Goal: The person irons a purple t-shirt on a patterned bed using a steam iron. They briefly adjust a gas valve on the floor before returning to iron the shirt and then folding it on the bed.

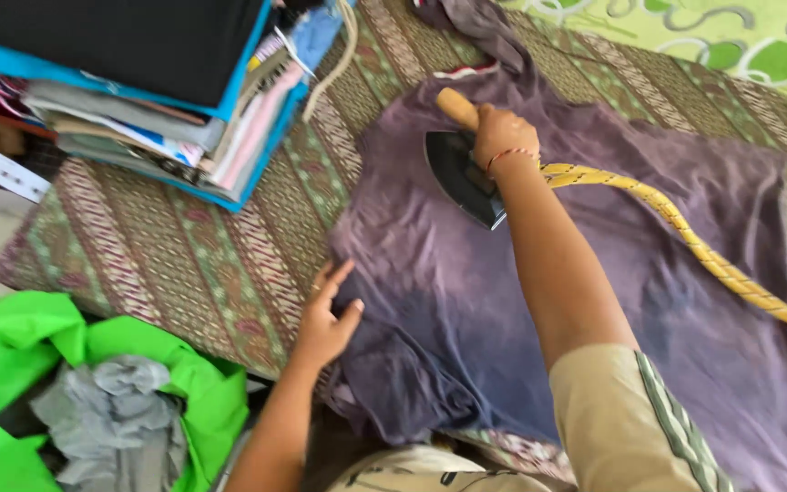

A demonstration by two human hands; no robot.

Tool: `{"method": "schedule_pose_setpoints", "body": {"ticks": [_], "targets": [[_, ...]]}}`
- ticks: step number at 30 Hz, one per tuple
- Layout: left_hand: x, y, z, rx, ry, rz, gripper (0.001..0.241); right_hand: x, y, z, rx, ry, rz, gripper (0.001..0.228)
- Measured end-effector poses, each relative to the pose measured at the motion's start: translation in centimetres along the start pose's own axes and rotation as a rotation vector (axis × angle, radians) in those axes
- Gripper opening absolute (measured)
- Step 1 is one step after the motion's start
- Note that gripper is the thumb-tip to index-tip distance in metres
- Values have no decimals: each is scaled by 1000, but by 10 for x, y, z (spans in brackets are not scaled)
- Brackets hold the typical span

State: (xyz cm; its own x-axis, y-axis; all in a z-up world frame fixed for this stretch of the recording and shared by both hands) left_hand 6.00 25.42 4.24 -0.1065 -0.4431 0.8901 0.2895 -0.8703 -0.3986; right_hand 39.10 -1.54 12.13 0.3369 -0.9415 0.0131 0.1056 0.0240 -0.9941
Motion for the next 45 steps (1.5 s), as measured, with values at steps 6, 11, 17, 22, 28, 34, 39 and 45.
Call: {"method": "schedule_pose_setpoints", "body": {"ticks": [6,11,17,22,28,34,39,45], "targets": [[-14,-5,4,-26,-132,-76,77,-24,-34,25,-63,61,111,31],[-17,-7,11,-36,-216,-195,77,-38,-33,-9,-67,25,108,32],[-20,-7,1,20,-340,-193,77,-81,-43,-112,-178,-31,127,32],[-45,-3,-23,209,-441,-363,70,-112,-58,-219,-96,-186,-129,23],[-14,-31,-37,356,-270,-95,65,-116,-36,-289,1,-426,-182,19],[-21,-22,-38,366,-43,-143,60,-114,-44,-263,-42,-289,-138,18],[-15,-24,-40,422,41,-118,54,-113,-41,-196,-31,-211,-128,21],[-4,-28,-41,411,48,-57,46,-106,-32,-95,-40,-153,-65,22]]}}
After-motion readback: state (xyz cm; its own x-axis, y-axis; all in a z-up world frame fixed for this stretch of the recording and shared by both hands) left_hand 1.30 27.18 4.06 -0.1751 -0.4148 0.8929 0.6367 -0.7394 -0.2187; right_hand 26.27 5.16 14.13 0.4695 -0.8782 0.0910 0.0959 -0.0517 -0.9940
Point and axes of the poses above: each hand's wrist, its own z-axis towards the middle knuckle, its own y-axis out of the palm, x = y × z, the point moved 6 cm from there along z, towards the middle knuckle, and after that the axes turned 11 degrees about -y, right-handed, at the moved point
